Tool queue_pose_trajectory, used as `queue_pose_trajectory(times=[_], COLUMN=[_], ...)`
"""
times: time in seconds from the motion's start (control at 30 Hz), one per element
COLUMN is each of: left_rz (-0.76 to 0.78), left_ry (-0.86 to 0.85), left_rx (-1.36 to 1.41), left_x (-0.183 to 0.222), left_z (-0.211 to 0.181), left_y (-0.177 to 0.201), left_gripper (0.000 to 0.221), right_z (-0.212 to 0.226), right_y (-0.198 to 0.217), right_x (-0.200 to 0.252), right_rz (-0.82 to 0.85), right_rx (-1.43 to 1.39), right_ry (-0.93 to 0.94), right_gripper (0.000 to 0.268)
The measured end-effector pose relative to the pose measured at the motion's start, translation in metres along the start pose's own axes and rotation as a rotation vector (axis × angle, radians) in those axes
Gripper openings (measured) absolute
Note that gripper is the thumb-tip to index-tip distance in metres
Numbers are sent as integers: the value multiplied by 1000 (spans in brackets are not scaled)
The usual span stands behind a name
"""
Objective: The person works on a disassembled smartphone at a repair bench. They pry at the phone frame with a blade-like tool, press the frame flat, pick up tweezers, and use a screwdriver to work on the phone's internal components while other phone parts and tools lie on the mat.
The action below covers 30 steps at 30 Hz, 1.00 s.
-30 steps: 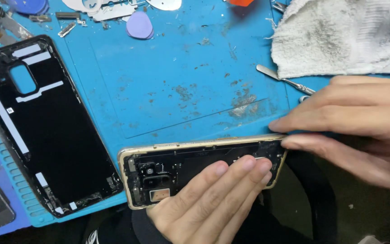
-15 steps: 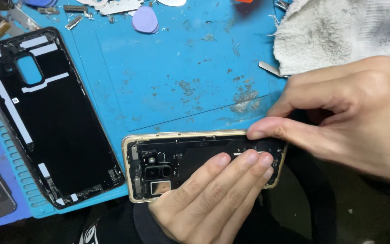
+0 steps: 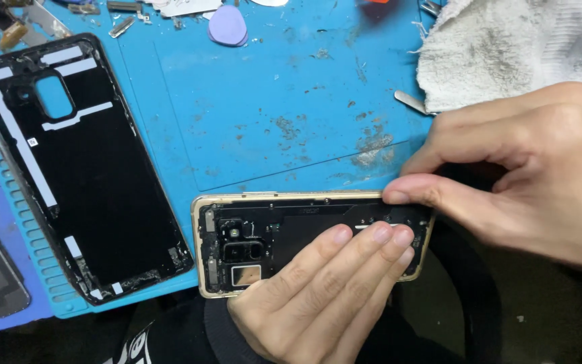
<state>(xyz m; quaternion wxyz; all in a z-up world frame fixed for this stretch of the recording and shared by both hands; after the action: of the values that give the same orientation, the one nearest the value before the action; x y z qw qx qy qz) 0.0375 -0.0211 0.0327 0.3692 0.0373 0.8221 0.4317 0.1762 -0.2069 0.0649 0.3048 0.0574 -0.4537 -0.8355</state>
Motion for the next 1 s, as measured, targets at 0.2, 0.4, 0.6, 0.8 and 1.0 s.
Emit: queue_pose_trajectory(times=[0.2, 0.4, 0.6, 0.8, 1.0], left_rz=[-13, -27, -14, -23, 11], left_ry=[-15, 6, 18, 37, 37], left_rx=[8, 13, 38, 59, 58], left_x=[2, 3, 2, 5, 3], left_z=[0, 0, 0, 3, 3], left_y=[0, 0, 0, 0, -1], left_gripper=[17, 16, 16, 16, 19], right_z=[32, 26, 30, -175, 6], right_y=[-30, -32, -30, -38, -26], right_x=[-13, -10, -8, 8, 23], right_rz=[1, 72, -10, 336, -16], right_rx=[-16, -8, 13, 74, 53], right_ry=[26, -38, -47, -195, -71], right_gripper=[10, 2, 4, 33, 29])
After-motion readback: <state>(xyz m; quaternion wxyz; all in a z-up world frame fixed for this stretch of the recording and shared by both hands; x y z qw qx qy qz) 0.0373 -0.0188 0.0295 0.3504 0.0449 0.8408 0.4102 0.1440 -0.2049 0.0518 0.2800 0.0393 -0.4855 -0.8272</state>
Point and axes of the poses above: each hand's wrist, its own x-axis away from the middle knuckle, its own y-axis out of the back of the hand, z = x × y, the point moved 5 cm from there along -x, towards the middle knuckle, and after that the axes turned 4 degrees about -z, right-handed, at the moved point
